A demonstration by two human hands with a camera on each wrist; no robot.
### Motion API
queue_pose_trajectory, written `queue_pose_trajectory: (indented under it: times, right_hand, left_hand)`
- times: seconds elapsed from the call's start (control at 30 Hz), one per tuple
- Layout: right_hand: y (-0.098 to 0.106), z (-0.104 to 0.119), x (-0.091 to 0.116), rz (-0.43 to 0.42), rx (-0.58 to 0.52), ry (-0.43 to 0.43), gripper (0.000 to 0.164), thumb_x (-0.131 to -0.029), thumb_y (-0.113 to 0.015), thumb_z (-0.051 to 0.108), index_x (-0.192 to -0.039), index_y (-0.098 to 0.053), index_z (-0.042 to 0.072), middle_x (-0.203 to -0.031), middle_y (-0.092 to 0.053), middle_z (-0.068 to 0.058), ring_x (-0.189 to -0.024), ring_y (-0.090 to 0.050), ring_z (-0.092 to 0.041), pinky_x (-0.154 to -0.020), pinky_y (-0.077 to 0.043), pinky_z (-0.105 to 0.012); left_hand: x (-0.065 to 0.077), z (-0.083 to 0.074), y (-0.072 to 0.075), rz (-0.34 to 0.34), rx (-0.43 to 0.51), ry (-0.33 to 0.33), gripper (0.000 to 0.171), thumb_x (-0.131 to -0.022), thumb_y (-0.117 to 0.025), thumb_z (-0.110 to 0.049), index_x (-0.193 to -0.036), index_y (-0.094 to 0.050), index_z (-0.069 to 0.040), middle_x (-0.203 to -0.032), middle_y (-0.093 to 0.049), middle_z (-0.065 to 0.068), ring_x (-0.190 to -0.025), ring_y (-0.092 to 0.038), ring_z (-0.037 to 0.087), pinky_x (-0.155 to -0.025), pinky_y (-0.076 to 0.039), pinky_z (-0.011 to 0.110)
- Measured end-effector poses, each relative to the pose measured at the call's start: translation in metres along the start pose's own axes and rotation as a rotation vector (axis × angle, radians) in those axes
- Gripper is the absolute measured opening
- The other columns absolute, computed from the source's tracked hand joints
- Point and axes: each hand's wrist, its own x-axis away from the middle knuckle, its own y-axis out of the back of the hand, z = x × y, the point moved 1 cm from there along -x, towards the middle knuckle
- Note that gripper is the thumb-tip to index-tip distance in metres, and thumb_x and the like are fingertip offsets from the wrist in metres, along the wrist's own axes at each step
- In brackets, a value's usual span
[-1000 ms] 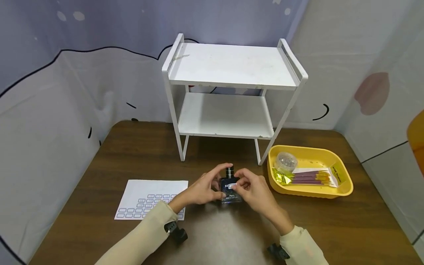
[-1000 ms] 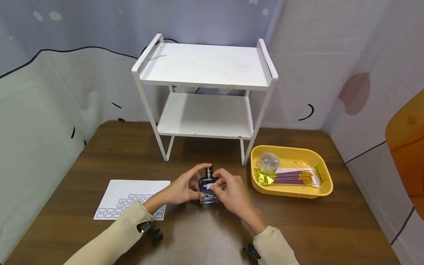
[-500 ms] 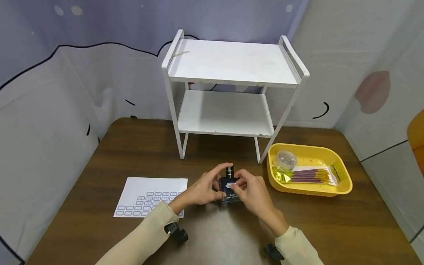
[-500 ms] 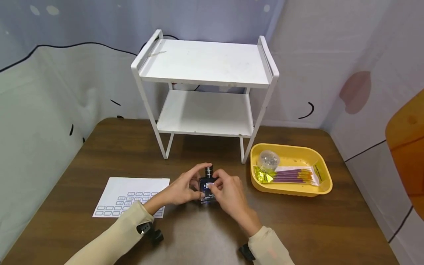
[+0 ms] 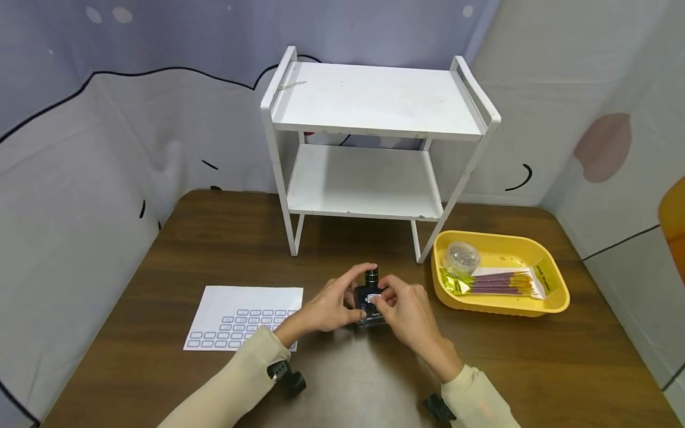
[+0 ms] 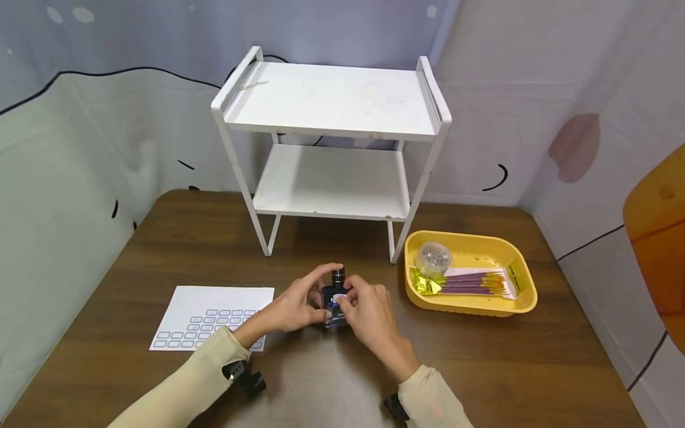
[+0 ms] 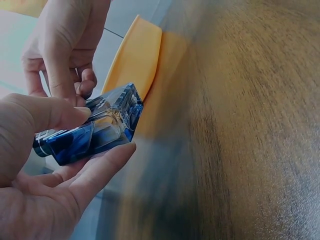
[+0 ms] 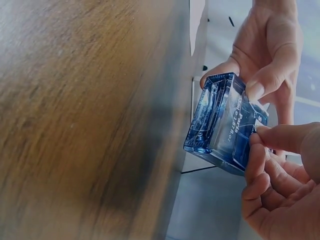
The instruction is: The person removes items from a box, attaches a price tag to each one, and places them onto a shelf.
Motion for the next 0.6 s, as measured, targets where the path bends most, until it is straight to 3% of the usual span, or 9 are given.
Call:
queue_pose_trajectory:
  times: [0.6]
  right_hand:
    - [0.0001,0.0042,-0.0018,0.016,0.079,-0.052,0.018,-0.076,-0.084,0.008,-0.087,-0.07,0.006,-0.069,-0.073,-0.004,-0.06,-0.068,-0.013,-0.056,-0.051,-0.029]
  left_hand:
    - [0.0018,-0.0003,-0.0013,-0.043,-0.064,-0.002,0.085,-0.076,-0.073,0.007,-0.15,-0.038,-0.015,-0.098,-0.061,0.014,-0.07,-0.06,0.01,-0.06,-0.049,0.021]
